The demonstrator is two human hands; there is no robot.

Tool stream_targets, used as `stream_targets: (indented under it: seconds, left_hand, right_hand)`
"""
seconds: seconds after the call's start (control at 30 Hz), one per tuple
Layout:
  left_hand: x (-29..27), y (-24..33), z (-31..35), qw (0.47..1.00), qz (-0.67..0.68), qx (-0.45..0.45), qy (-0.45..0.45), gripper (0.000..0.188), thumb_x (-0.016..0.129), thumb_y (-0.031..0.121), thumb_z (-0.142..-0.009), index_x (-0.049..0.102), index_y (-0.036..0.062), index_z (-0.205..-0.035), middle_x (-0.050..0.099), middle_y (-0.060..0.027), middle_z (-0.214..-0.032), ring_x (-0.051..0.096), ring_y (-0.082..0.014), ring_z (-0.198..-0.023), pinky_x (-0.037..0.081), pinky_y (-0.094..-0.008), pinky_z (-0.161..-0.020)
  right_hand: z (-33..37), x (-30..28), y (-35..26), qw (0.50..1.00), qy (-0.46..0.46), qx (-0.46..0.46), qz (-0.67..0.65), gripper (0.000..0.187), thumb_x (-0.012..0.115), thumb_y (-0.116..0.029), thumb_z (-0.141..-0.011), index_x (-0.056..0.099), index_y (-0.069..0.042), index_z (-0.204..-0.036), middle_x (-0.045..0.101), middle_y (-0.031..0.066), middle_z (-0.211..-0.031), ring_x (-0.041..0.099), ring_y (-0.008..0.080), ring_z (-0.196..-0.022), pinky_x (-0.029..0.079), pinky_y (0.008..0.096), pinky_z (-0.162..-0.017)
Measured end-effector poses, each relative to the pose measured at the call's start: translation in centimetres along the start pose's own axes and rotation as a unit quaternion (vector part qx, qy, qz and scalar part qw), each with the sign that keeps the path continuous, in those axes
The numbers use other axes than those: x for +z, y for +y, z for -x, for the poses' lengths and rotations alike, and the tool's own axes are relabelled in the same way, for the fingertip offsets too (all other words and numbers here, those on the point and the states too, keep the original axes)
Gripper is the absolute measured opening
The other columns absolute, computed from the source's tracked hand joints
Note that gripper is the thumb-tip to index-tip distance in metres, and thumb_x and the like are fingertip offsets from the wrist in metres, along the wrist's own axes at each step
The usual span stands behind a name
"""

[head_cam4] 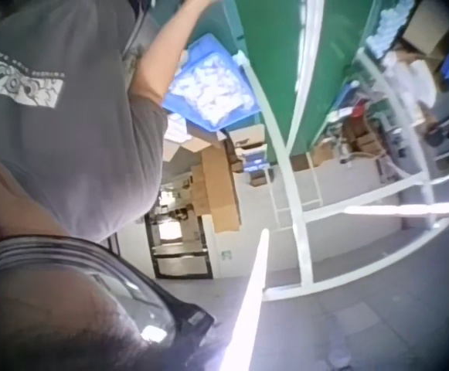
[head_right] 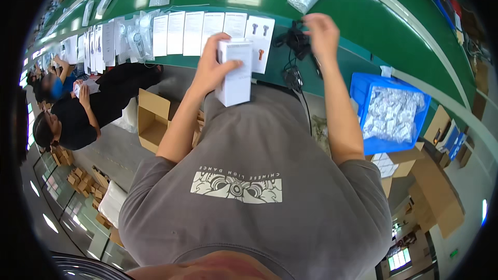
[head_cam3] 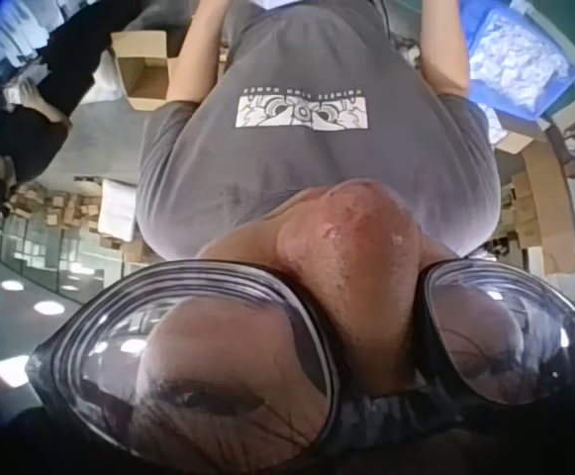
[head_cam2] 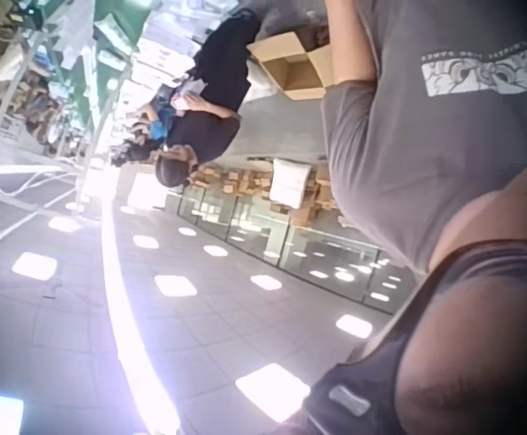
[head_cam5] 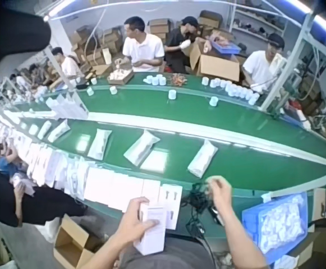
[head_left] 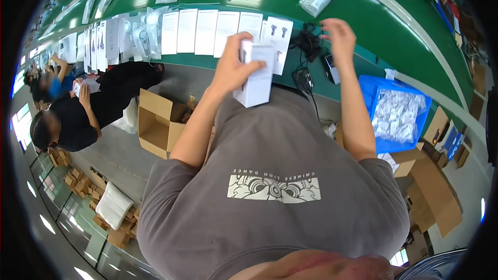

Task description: Package small items into white cardboard boxes on a production line.

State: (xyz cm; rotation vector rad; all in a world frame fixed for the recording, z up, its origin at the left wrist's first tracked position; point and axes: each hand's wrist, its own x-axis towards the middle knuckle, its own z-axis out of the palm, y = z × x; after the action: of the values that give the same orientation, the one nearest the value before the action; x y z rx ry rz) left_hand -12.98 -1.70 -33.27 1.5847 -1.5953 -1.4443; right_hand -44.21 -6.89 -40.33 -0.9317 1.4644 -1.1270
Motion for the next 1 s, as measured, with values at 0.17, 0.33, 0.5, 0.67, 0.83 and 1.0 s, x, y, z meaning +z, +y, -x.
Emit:
stream_targets:
  seconds: [0.17,0.33,0.5,0.67,0.83,1.0]
  left_hand:
    - [-0.8,4.9,-3.7,0.969,-0.209,-0.023,0.126,0.061,0.076,0.033,-0.076,0.054,0.0153,-0.130,0.052,-0.0186,-0.129,0.063,-0.0341,-0.109,0.053,-0.0425,-0.089]
    - [-2.5,2.1,-7.2,0.945,-0.283,-0.045,0.157,0.066,0.075,0.044,-0.078,0.054,0.0211,-0.136,0.052,-0.0206,-0.131,0.062,-0.0378,-0.110,0.055,-0.0460,-0.083]
    - [0.2,-2.1,-8.7,0.925,-0.334,0.034,0.178,0.066,0.071,0.049,-0.084,0.053,0.0154,-0.139,0.052,-0.0223,-0.134,0.062,-0.0375,-0.109,0.055,-0.0452,-0.085]
    - [-2.6,-4.0,-6.3,0.934,-0.271,0.053,0.226,0.061,0.064,0.045,-0.092,0.050,0.0076,-0.139,0.050,-0.0237,-0.137,0.062,-0.0360,-0.110,0.052,-0.0420,-0.091]
    - [-9.0,-5.4,-3.1,0.984,0.070,-0.025,0.162,0.056,0.064,0.033,-0.095,0.048,0.0026,-0.139,0.056,-0.0198,-0.132,0.061,-0.0288,-0.112,0.049,-0.0373,-0.095]
    - [-11.5,-3.6,-1.6,0.923,0.362,-0.012,0.130,0.054,0.069,0.024,-0.093,0.048,0.0011,-0.137,0.061,-0.0117,-0.124,0.059,-0.0183,-0.110,0.048,-0.0327,-0.095]
  right_hand:
    - [-17.5,-2.1,9.2,0.961,0.151,0.191,0.130,0.103,0.078,-0.055,-0.075,0.032,0.006,-0.144,0.046,0.0239,-0.140,0.053,0.0345,-0.122,0.058,0.0450,-0.078]
    - [-25.9,-4.1,18.9,0.838,0.253,0.237,0.421,0.114,0.086,-0.055,-0.062,0.035,0.013,-0.139,0.044,0.0271,-0.142,0.052,0.0401,-0.122,0.056,0.0468,-0.089]
    - [-21.7,-3.8,14.5,0.972,0.145,0.184,-0.027,0.066,0.082,-0.028,-0.074,0.058,0.011,-0.121,0.067,0.0166,-0.111,0.067,0.0292,-0.096,0.055,0.0419,-0.084]
    - [-10.5,-2.0,2.0,0.985,-0.023,0.121,-0.118,0.058,0.073,-0.022,-0.086,0.052,0.002,-0.134,0.063,0.0152,-0.122,0.065,0.0286,-0.105,0.053,0.0437,-0.091]
    - [-2.2,8.6,-8.9,0.988,-0.120,0.050,0.088,0.061,0.067,-0.026,-0.094,0.042,0.002,-0.142,0.060,0.0150,-0.126,0.060,0.0247,-0.114,0.047,0.0371,-0.100]
    - [3.8,23.5,-9.0,0.897,-0.359,-0.137,0.217,0.050,0.059,-0.028,-0.099,0.049,0.001,-0.138,0.060,0.0163,-0.128,0.060,0.0237,-0.113,0.050,0.0359,-0.096]
